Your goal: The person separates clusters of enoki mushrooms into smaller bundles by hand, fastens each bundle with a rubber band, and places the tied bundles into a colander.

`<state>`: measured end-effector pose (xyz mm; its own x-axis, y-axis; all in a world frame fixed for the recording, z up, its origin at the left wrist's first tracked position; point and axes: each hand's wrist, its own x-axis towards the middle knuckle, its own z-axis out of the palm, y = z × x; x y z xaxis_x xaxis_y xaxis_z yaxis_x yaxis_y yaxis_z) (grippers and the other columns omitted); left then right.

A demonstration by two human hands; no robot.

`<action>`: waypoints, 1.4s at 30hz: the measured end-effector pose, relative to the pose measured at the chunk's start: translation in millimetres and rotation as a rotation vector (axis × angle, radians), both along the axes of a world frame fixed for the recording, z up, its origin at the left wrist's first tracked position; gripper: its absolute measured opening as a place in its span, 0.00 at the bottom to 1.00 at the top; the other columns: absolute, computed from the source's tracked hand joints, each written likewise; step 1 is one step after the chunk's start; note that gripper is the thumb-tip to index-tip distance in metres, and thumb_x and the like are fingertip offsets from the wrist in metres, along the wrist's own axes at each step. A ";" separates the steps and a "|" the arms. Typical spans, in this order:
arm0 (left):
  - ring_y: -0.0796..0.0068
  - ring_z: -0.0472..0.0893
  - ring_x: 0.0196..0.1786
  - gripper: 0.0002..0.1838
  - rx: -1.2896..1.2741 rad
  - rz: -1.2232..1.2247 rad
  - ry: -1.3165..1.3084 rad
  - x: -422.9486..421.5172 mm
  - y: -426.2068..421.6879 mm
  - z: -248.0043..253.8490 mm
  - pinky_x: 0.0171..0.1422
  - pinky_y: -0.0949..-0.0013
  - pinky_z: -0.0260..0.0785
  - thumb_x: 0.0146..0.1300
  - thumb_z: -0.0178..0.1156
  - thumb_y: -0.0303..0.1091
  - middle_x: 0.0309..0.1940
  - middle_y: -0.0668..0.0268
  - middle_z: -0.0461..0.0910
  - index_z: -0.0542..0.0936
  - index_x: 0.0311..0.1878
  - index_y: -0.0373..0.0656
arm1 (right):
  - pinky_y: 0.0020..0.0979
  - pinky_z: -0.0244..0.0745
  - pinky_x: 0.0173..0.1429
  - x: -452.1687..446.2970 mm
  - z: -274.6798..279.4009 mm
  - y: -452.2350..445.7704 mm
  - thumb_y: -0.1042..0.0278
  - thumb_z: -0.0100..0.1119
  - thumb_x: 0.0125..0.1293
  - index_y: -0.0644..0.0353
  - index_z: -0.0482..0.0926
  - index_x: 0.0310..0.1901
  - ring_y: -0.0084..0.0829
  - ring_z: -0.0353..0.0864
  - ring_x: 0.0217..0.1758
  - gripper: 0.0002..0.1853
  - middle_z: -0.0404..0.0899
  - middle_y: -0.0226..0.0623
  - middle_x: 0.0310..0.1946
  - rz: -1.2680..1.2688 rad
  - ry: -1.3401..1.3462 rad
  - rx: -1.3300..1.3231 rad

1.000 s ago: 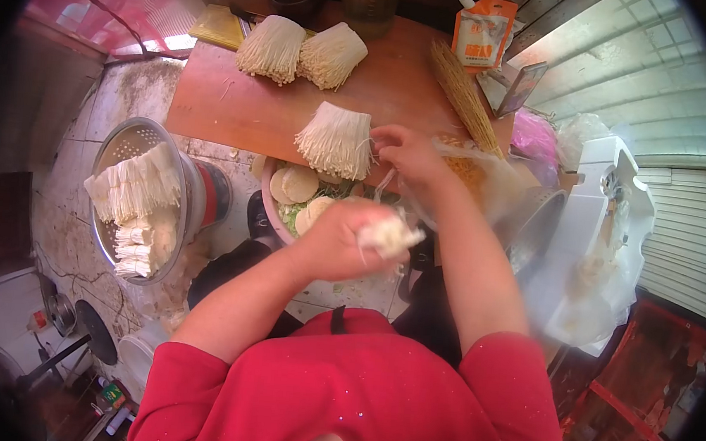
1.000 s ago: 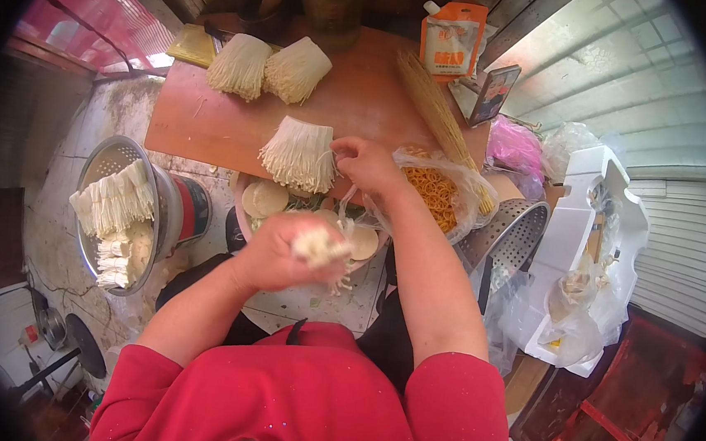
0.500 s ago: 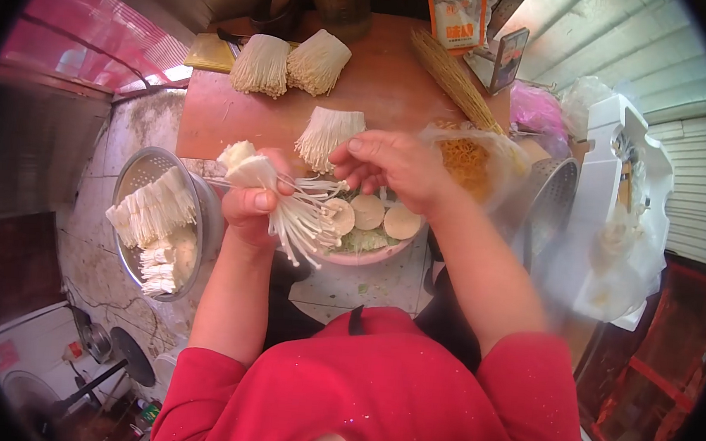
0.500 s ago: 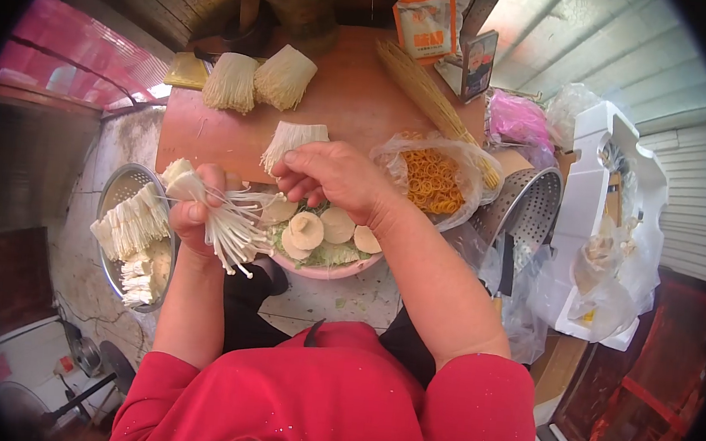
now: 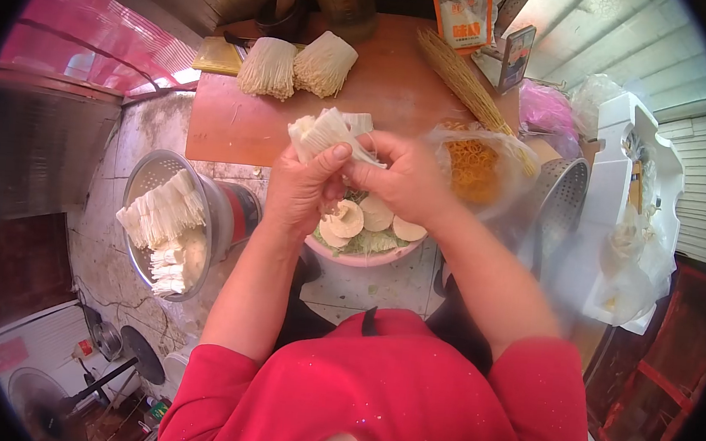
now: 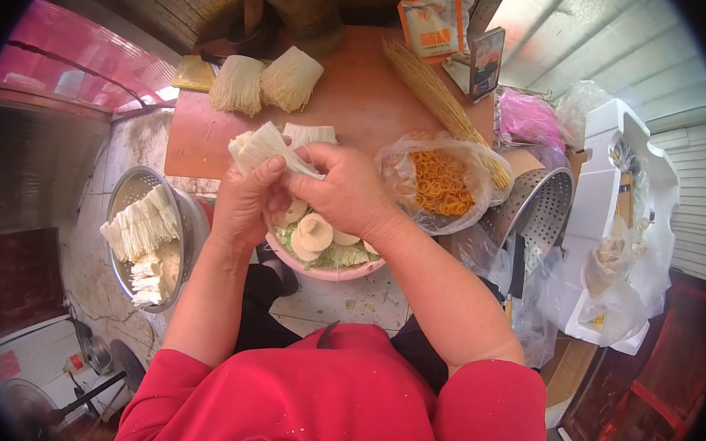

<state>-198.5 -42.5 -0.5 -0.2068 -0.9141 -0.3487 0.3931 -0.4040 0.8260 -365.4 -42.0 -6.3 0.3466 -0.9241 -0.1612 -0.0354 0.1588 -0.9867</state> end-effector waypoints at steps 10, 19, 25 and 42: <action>0.76 0.77 0.35 0.26 0.083 0.076 0.210 -17.6 5.9 -17.3 0.42 0.68 0.73 0.61 0.68 0.37 0.39 0.71 0.77 0.69 0.59 0.42 | 0.36 0.77 0.34 6.4 -6.2 1.9 0.61 0.63 0.57 0.56 0.80 0.39 0.40 0.82 0.31 0.11 0.82 0.39 0.31 -0.374 0.608 -0.579; 0.73 0.78 0.48 0.16 0.139 0.193 0.191 -25.6 4.8 -17.6 0.56 0.68 0.70 0.67 0.59 0.40 0.42 0.65 0.79 0.74 0.51 0.41 | 0.38 0.74 0.34 15.3 -3.4 15.7 0.67 0.62 0.54 0.54 0.79 0.44 0.41 0.79 0.31 0.14 0.75 0.36 0.30 -0.145 0.803 -0.832; 0.68 0.79 0.43 0.13 0.227 0.190 0.208 -13.8 0.5 -21.5 0.50 0.66 0.72 0.65 0.54 0.34 0.40 0.62 0.79 0.76 0.49 0.38 | 0.39 0.76 0.35 11.9 8.4 17.3 0.64 0.62 0.51 0.57 0.78 0.44 0.39 0.81 0.31 0.17 0.77 0.39 0.32 -0.083 0.685 -0.745; 0.77 0.77 0.40 0.19 -0.233 -0.333 -0.364 -21.0 14.4 -2.6 0.45 0.72 0.71 0.60 0.58 0.34 0.38 0.66 0.77 0.71 0.52 0.36 | 0.21 0.72 0.35 -21.6 3.4 -3.3 0.64 0.71 0.54 0.64 0.80 0.51 0.16 0.76 0.30 0.23 0.80 0.28 0.26 -0.043 -0.074 0.110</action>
